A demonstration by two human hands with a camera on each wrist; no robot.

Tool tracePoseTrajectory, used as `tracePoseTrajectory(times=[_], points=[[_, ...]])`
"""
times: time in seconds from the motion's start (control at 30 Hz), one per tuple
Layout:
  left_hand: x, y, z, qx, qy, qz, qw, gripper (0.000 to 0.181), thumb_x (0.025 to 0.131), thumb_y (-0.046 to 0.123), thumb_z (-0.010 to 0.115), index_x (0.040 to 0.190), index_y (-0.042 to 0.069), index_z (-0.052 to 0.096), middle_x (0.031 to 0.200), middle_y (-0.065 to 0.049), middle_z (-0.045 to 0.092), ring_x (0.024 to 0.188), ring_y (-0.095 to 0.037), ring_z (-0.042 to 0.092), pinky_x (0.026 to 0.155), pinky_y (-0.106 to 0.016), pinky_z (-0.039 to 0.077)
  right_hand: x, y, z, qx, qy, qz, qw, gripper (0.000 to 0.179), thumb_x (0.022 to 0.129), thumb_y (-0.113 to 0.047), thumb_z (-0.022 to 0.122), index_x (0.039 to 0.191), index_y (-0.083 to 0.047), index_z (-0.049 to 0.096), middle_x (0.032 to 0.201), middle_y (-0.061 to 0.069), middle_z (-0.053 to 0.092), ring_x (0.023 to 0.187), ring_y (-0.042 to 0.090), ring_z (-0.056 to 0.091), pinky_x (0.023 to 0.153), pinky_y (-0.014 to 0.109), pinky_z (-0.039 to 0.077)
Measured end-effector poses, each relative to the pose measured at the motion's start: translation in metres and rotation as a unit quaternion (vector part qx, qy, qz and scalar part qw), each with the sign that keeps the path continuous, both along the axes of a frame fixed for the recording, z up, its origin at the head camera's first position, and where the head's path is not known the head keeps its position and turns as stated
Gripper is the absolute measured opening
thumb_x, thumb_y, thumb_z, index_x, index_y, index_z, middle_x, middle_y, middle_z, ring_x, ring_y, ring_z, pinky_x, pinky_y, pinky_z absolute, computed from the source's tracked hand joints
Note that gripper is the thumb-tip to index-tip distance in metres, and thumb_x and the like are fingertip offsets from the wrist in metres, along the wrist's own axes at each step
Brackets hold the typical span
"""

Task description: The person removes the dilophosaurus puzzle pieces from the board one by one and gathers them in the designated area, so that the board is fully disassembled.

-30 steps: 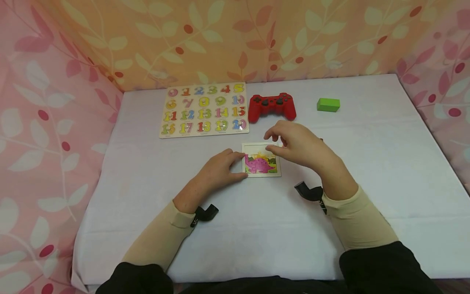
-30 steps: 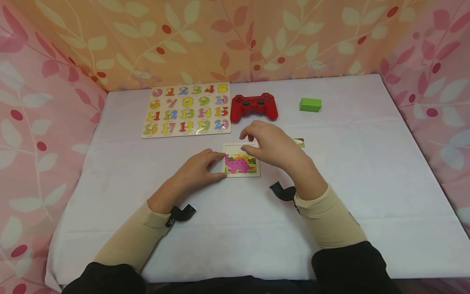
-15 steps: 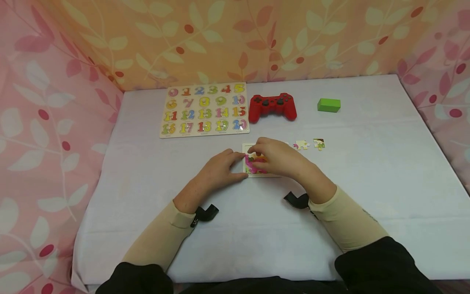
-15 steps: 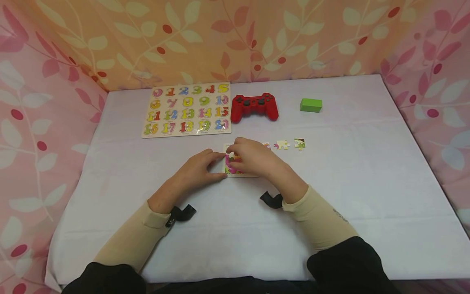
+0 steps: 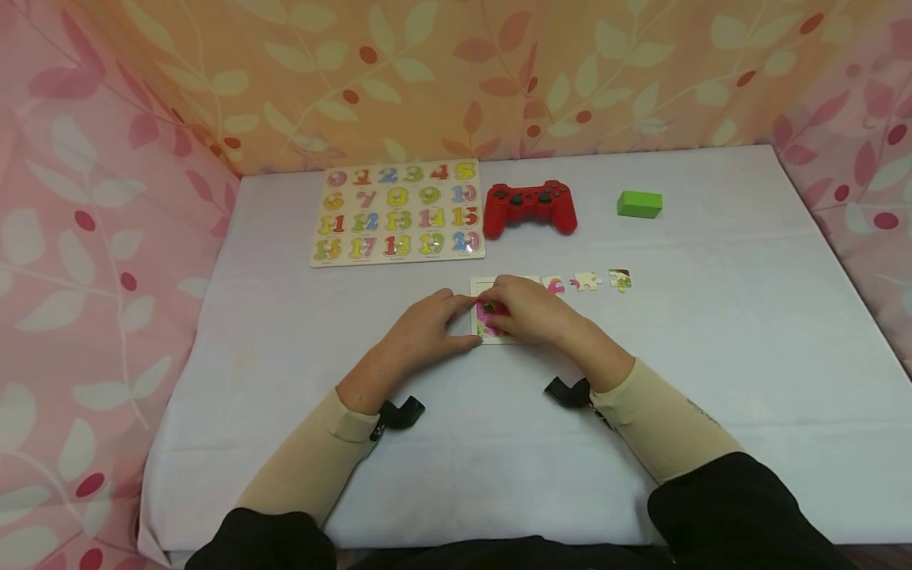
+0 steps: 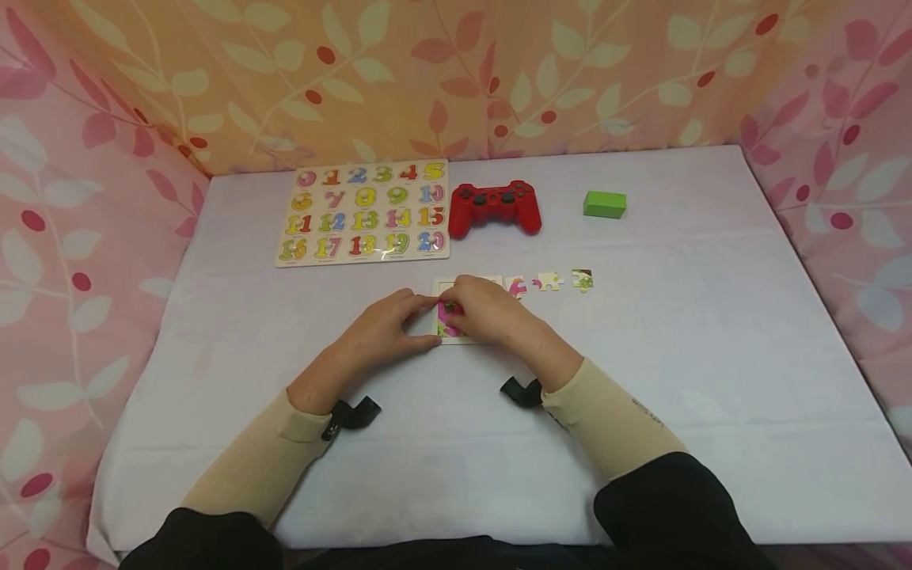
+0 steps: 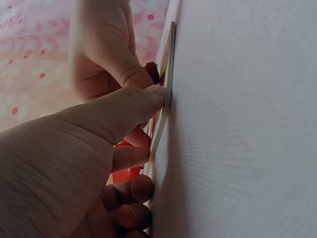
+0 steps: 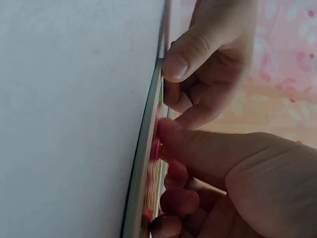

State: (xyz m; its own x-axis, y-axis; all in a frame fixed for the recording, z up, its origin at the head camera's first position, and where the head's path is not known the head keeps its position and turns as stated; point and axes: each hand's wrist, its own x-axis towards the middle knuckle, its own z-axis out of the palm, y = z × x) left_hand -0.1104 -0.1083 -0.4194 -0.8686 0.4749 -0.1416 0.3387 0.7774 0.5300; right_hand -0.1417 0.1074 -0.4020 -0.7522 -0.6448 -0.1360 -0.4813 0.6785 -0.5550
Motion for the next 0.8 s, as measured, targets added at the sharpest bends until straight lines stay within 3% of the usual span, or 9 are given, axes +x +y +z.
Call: tracePoseTrajectory(times=[0.17,0.3,0.5,0.67,0.8], points=[[-0.001,0.000,0.000,-0.004,-0.003,0.001,1.0000,0.068,0.088,0.043,0.081,0.144,0.013,0.059,0.119,-0.001,0.062,0.100,-0.015,0.055,0.086,-0.034,0.049,-0.004,0.000,-0.005,-0.043,-0.071,-0.055,0.9950,0.031,0.092,-0.012,0.076,0.122,-0.005,0.070,0.086,0.005,0.056,0.083,0.021,0.053,0.074,0.036,0.043],[-0.001,0.001,0.000,-0.005,-0.002,0.001,1.0000,0.069,0.087,0.043,0.081,0.144,0.011,0.059,0.118,-0.002,0.062,0.098,-0.016,0.055,0.084,-0.034,0.049,-0.005,-0.001,-0.005,-0.062,-0.103,-0.086,0.9890,0.027,0.091,-0.010,0.077,0.115,-0.007,0.067,0.091,0.008,0.056,0.087,0.024,0.054,0.077,0.038,0.045],[-0.001,0.000,0.000,-0.005,-0.003,0.002,1.0000,0.070,0.088,0.044,0.081,0.145,0.011,0.058,0.122,-0.003,0.063,0.100,-0.017,0.055,0.086,-0.034,0.049,-0.004,-0.002,-0.004,-0.063,-0.087,-0.084,0.9906,0.022,0.092,-0.007,0.074,0.112,-0.010,0.066,0.102,0.008,0.060,0.097,0.025,0.055,0.088,0.041,0.047],[0.000,0.000,0.000,-0.007,-0.001,0.001,1.0000,0.067,0.087,0.045,0.081,0.143,0.012,0.060,0.119,-0.002,0.062,0.098,-0.016,0.054,0.084,-0.034,0.050,-0.003,0.001,0.001,-0.052,-0.059,-0.054,0.9954,0.027,0.092,-0.008,0.075,0.117,-0.014,0.069,0.091,0.003,0.063,0.089,0.023,0.058,0.081,0.039,0.048],[0.000,0.000,0.001,-0.007,-0.001,0.002,1.0000,0.067,0.087,0.045,0.081,0.142,0.012,0.061,0.116,-0.001,0.062,0.097,-0.016,0.054,0.083,-0.033,0.049,-0.003,0.002,0.004,-0.041,-0.029,-0.031,0.9982,0.031,0.092,-0.011,0.076,0.122,-0.013,0.073,0.092,0.002,0.065,0.088,0.021,0.058,0.080,0.038,0.048]])
